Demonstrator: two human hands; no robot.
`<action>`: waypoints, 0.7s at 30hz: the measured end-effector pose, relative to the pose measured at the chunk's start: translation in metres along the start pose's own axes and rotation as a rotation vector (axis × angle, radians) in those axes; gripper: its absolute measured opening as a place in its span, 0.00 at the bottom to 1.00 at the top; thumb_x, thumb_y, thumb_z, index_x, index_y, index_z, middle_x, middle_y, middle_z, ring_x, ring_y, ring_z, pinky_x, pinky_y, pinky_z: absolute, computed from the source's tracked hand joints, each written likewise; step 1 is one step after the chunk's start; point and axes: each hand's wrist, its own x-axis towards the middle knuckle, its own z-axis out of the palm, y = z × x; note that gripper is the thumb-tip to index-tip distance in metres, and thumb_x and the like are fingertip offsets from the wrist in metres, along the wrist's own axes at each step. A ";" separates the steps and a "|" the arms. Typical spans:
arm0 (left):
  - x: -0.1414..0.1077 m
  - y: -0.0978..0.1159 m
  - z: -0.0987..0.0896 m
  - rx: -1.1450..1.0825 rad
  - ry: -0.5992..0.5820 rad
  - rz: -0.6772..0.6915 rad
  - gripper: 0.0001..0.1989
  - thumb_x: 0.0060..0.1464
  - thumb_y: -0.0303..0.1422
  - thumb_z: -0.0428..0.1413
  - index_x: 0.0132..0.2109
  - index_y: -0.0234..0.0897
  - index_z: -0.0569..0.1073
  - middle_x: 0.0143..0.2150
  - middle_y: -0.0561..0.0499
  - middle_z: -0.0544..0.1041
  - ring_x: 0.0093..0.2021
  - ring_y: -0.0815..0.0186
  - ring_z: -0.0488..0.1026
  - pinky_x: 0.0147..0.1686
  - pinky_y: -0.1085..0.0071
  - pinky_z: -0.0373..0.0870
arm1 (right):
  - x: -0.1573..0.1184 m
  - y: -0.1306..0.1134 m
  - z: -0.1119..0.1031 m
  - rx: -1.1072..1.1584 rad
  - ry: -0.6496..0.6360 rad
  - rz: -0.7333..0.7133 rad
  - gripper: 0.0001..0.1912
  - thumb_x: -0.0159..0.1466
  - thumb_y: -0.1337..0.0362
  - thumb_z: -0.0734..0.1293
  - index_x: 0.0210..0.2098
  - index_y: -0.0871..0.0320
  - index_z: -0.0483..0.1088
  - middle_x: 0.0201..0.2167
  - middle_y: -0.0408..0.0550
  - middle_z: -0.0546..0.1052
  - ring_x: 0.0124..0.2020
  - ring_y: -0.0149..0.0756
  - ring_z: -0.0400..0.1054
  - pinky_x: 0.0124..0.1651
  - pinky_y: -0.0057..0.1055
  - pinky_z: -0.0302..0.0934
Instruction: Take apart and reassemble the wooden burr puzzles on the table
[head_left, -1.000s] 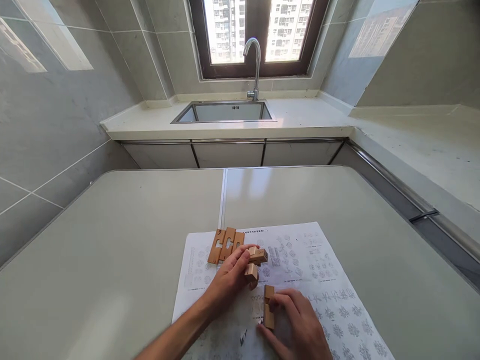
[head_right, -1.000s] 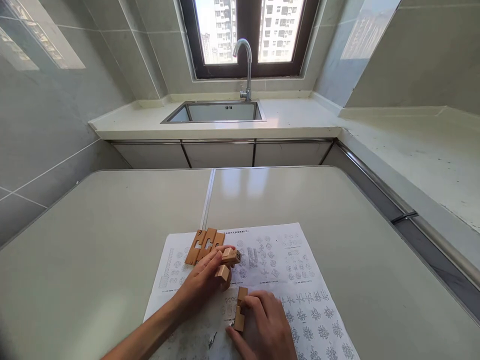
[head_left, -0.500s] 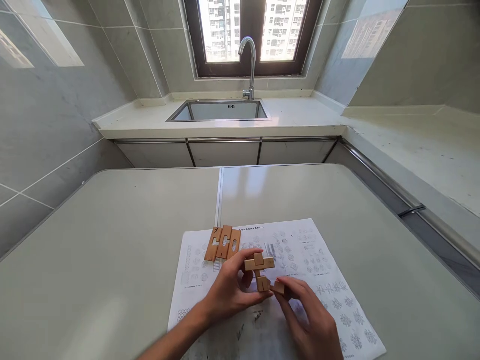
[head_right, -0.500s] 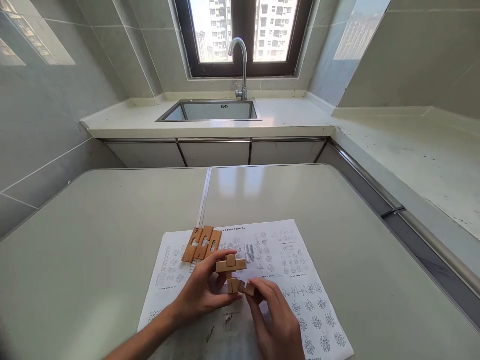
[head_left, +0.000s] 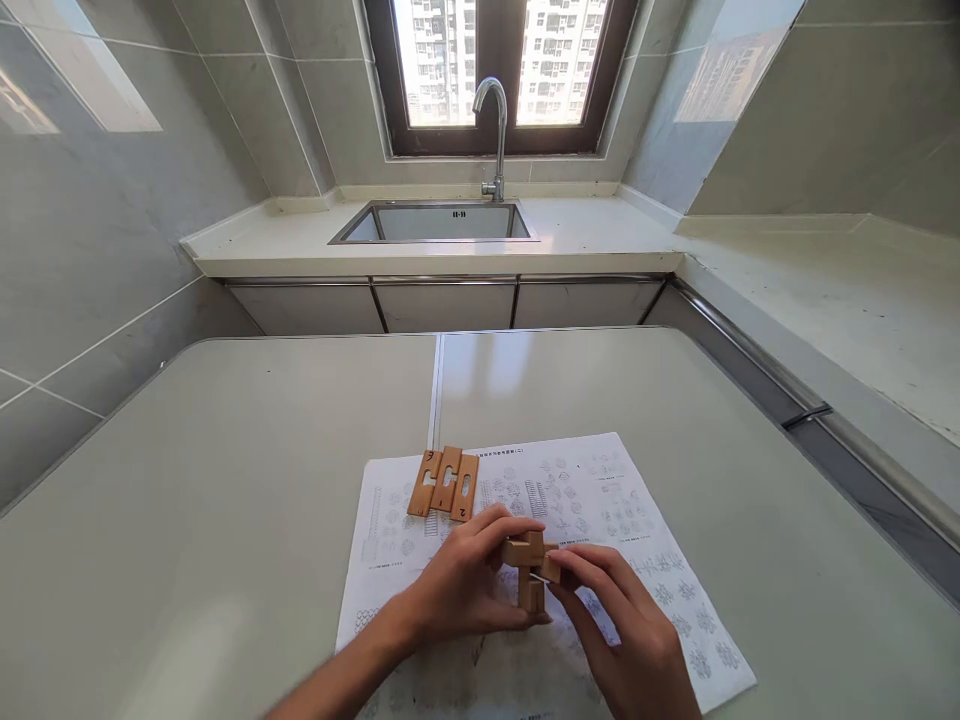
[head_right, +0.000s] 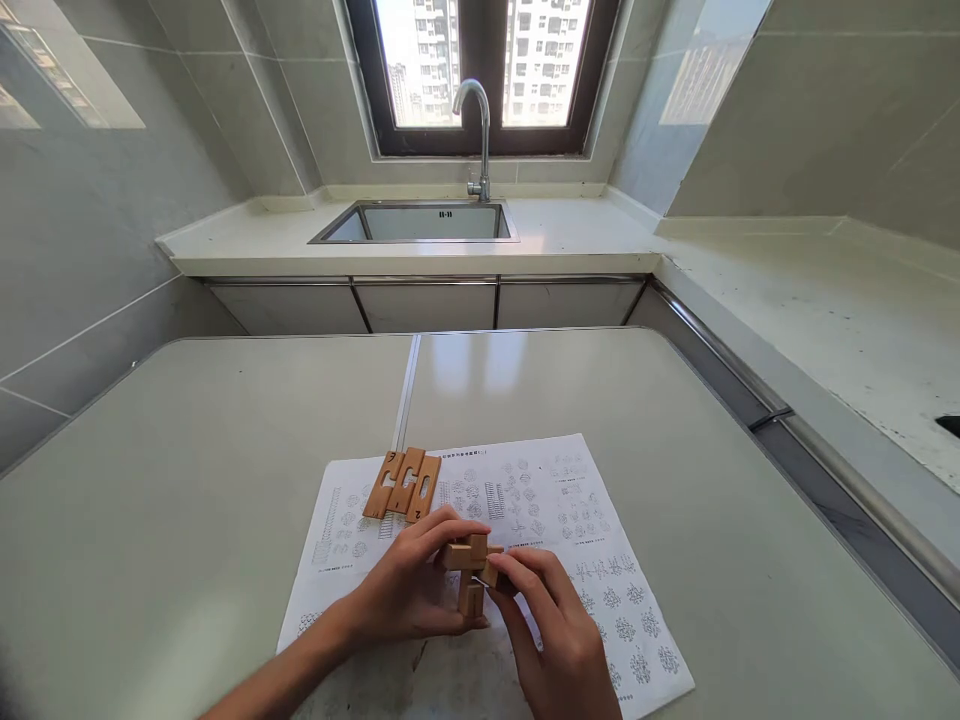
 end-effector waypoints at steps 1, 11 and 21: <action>0.000 -0.001 0.001 0.007 -0.005 0.017 0.37 0.43 0.37 0.73 0.61 0.45 0.71 0.45 0.49 0.72 0.38 0.65 0.71 0.38 0.69 0.72 | 0.001 -0.001 -0.001 0.006 -0.004 -0.008 0.12 0.73 0.64 0.64 0.51 0.50 0.78 0.44 0.51 0.80 0.45 0.43 0.79 0.47 0.36 0.77; 0.001 0.003 -0.001 -0.016 -0.075 -0.003 0.34 0.44 0.39 0.73 0.58 0.43 0.73 0.45 0.47 0.79 0.41 0.61 0.76 0.40 0.68 0.73 | 0.000 -0.004 -0.005 0.102 -0.058 -0.018 0.12 0.73 0.64 0.65 0.52 0.48 0.77 0.45 0.50 0.80 0.46 0.43 0.78 0.48 0.36 0.76; 0.005 0.010 -0.006 -0.216 -0.079 0.024 0.38 0.40 0.38 0.76 0.60 0.46 0.74 0.52 0.44 0.77 0.49 0.56 0.77 0.52 0.60 0.73 | -0.004 0.002 -0.002 0.100 -0.098 0.177 0.12 0.74 0.54 0.63 0.49 0.51 0.74 0.42 0.49 0.78 0.41 0.41 0.74 0.44 0.33 0.69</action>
